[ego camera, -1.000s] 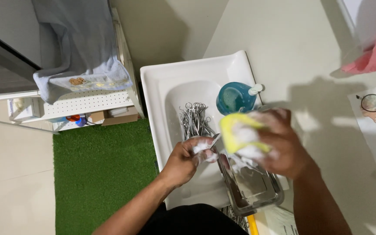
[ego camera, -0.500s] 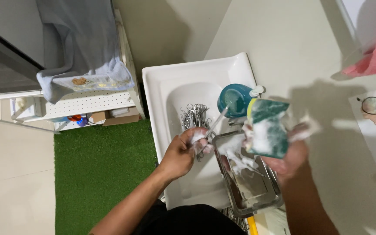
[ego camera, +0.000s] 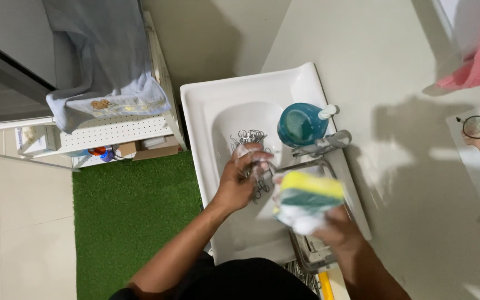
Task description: The person scrubs a metal tray with a soapy sponge and rinses it under running water. They then rinse a bundle of metal scissors and other utensils in the sink and place them into the tray.
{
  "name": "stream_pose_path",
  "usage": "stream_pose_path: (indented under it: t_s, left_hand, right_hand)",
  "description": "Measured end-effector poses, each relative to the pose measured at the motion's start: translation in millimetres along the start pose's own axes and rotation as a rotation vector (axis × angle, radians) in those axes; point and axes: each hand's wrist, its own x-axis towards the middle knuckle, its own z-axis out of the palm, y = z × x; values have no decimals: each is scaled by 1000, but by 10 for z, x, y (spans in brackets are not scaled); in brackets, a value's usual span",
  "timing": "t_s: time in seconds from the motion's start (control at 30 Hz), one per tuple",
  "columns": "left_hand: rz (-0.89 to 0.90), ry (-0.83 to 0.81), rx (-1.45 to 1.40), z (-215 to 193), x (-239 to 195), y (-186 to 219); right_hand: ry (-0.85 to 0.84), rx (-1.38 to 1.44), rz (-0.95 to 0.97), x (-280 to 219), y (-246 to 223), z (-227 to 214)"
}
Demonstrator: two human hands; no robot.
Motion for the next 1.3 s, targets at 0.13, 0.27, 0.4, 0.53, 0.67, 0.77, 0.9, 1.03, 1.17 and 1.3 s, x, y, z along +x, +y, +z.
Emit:
stream_pose_path:
  t_s: [0.13,0.27,0.4,0.53,0.67,0.77,0.9,1.03,1.17,1.3]
  left_hand:
    - [-715,21,-206,37,-14,216]
    - [-747,-145,-717,10,-115,-225]
    - [-646,-157,-642,-49,-127,-252]
    - [-707,-60,-425,-105,-94,46]
    - [-668,-41,-284,-73,-133,300]
    - [-606,-99,-270,-49,-206,432]
    - [-395,-199,-350,-15,-307,437]
    - [-393,-242,169,-104,-389,623]
    - [-371,-275,1,-111,-443,550]
    - [-424,-263,-226,-70,-498,436]
  right_hand:
    - [-39,-807,-79,83,77,86]
    - [-108,-1530,-102,86,125,120]
    - [-118,-1303,-109,-63,294,-267]
    - [-65,-556,-69,1,128,-360]
    - [156,-165,-199,93,-87,-304]
    - [402,-303,-202,12,-128,-365]
    - [347,-1357,-184,84,-205,-24]
    - [-8,-2111,-312,254,-368,338]
    - [-8,-2343,-221,311,-489,294]
    - [249,-2621,-289,382,-785,265]
